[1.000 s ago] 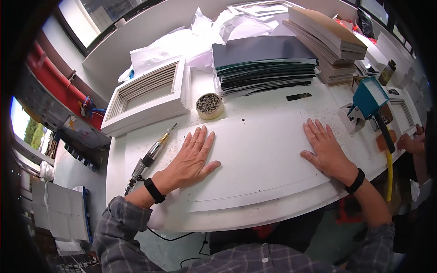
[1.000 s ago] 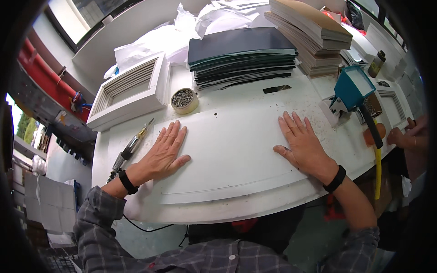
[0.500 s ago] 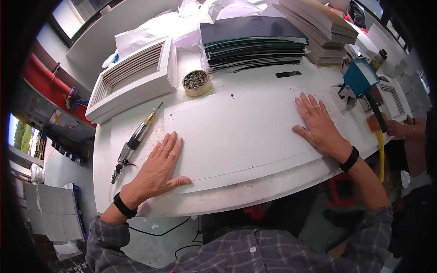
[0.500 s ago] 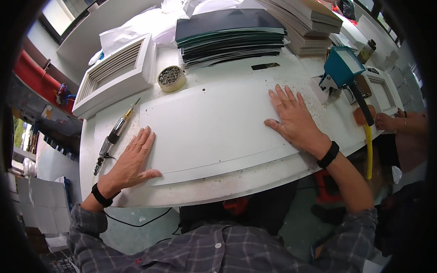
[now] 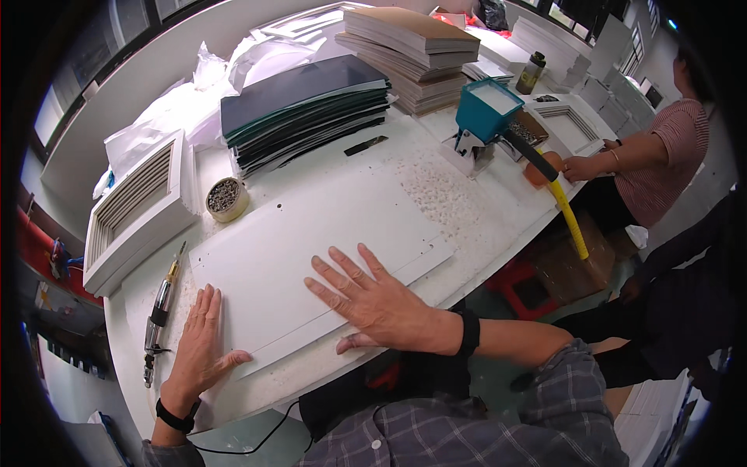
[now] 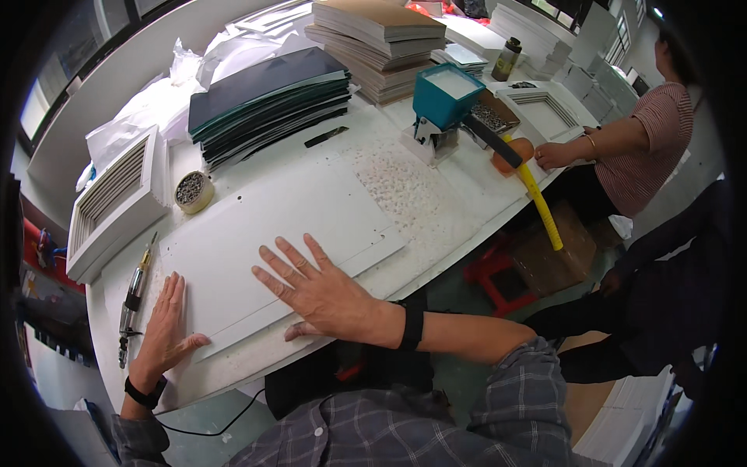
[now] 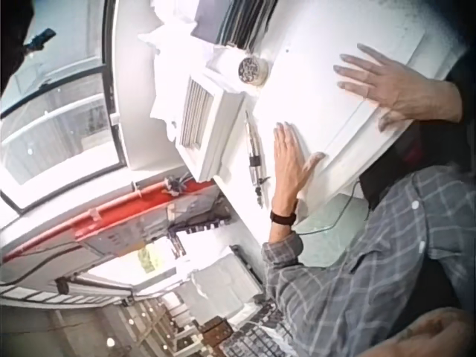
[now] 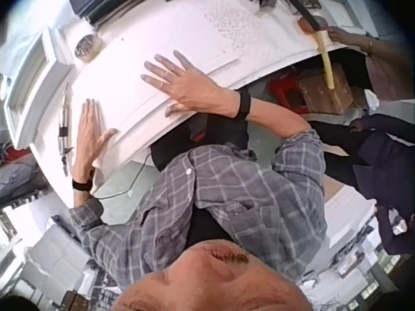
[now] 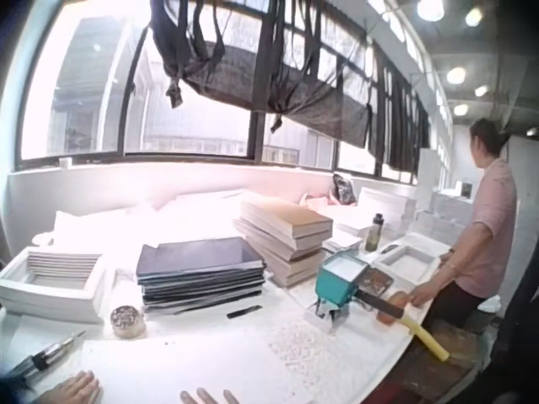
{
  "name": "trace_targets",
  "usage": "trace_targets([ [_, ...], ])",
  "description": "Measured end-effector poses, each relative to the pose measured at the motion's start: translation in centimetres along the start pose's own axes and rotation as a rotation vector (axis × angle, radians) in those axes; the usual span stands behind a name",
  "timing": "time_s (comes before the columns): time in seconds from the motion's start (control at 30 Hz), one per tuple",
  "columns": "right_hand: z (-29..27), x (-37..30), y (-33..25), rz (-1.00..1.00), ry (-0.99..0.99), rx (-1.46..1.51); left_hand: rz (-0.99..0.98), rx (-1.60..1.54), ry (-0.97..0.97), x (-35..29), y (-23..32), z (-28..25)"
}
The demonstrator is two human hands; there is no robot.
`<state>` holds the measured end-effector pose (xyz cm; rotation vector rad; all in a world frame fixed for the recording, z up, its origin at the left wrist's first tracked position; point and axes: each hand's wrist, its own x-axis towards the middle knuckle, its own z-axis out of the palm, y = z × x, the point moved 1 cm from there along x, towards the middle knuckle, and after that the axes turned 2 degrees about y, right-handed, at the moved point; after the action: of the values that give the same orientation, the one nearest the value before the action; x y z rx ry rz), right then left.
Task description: The person cleans a glass pane with a brush and then secures it to a white window frame using a pneumatic screwdriver. The person repeatedly picks up screws and drives them into the frame to fasten the components together.
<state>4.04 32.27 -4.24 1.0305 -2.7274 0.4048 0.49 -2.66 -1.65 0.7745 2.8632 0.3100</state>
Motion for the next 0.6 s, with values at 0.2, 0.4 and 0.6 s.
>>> trace_targets([
  [0.2,-2.5,-4.5,0.8,0.242,0.208,0.023,0.001,0.036,0.146,-3.0,2.0,0.8],
  [0.4,-3.9,-13.3,9.5,0.679,0.341,0.087,0.093,0.024,0.477,-8.7,4.2,2.6],
  [0.6,-2.4,-14.7,8.0,0.560,0.306,-0.036,-0.457,-0.968,0.579,-11.6,5.3,4.9],
])
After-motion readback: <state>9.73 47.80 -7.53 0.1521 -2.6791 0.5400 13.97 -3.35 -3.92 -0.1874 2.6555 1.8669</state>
